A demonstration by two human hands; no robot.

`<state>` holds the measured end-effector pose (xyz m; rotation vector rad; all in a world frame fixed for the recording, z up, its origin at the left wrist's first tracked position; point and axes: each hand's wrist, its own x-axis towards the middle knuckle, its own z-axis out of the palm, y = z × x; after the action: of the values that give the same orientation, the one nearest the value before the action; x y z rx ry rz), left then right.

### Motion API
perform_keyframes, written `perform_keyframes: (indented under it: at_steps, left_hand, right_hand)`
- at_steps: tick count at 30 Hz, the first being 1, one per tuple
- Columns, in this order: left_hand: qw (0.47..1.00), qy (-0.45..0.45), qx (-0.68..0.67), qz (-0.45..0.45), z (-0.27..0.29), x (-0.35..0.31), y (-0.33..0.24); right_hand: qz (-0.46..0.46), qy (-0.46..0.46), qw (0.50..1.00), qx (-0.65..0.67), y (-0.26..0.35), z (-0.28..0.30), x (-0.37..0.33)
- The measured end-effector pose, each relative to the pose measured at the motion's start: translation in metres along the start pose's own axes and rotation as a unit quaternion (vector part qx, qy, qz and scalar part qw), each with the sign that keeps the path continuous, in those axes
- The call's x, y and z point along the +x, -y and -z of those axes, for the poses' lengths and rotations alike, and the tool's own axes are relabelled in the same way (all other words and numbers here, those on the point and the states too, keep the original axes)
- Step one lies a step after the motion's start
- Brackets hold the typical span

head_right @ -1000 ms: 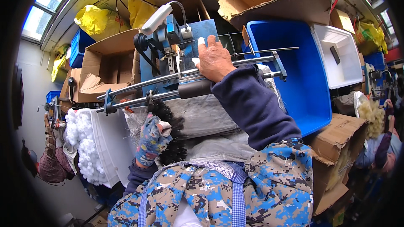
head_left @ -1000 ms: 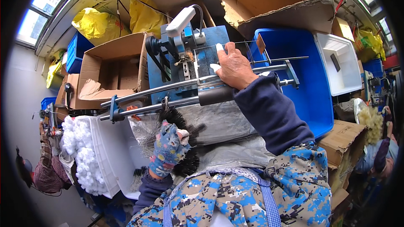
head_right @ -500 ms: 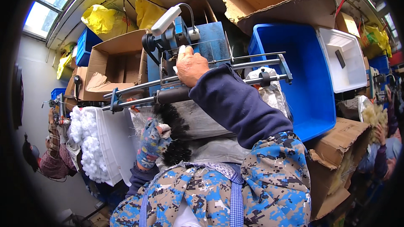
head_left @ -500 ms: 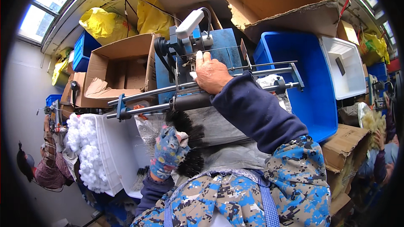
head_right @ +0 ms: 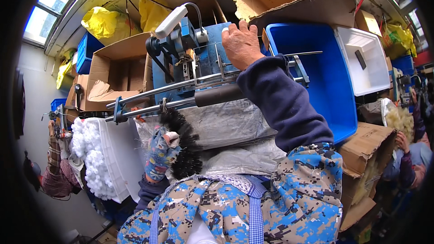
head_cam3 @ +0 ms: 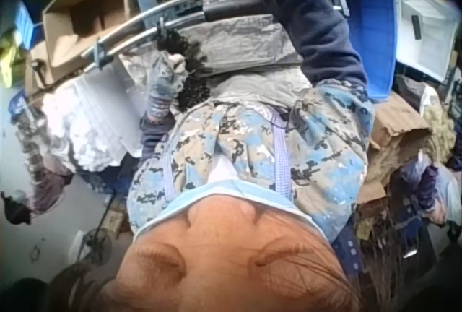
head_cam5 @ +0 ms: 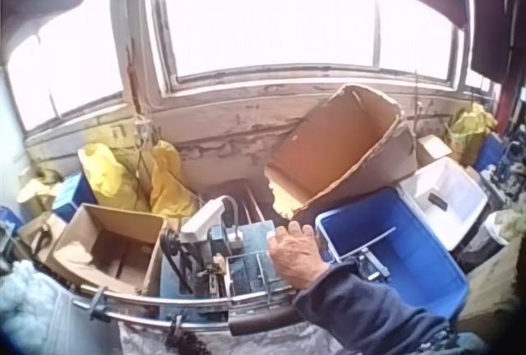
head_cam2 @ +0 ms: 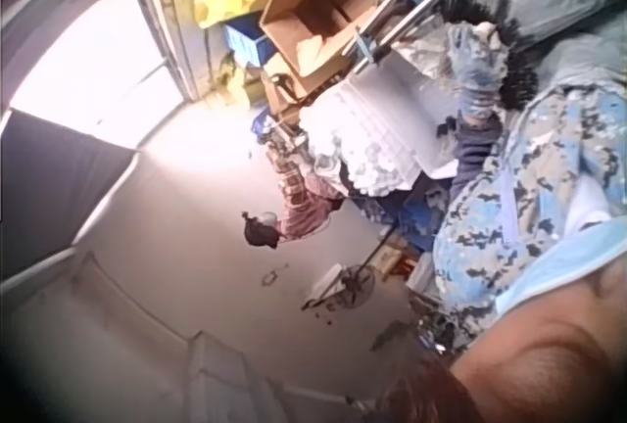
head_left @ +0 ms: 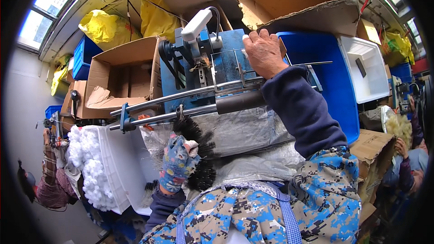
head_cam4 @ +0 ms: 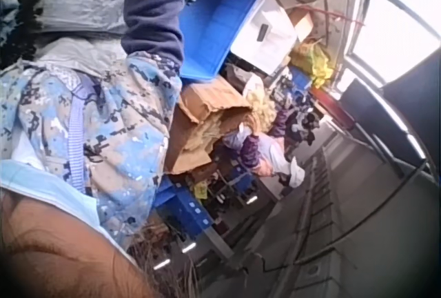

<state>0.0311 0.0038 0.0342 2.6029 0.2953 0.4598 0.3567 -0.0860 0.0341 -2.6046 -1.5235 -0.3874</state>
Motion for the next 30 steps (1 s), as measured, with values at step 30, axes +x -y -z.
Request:
perform_keyframes:
  at_steps: [30]
  left_hand:
    - [0.982, 0.154, 0.063, 0.092, -0.011, -0.023, 0.025]
  right_hand:
    - [-0.020, -0.124, 0.805, 0.580, 0.020, 0.082, -0.032]
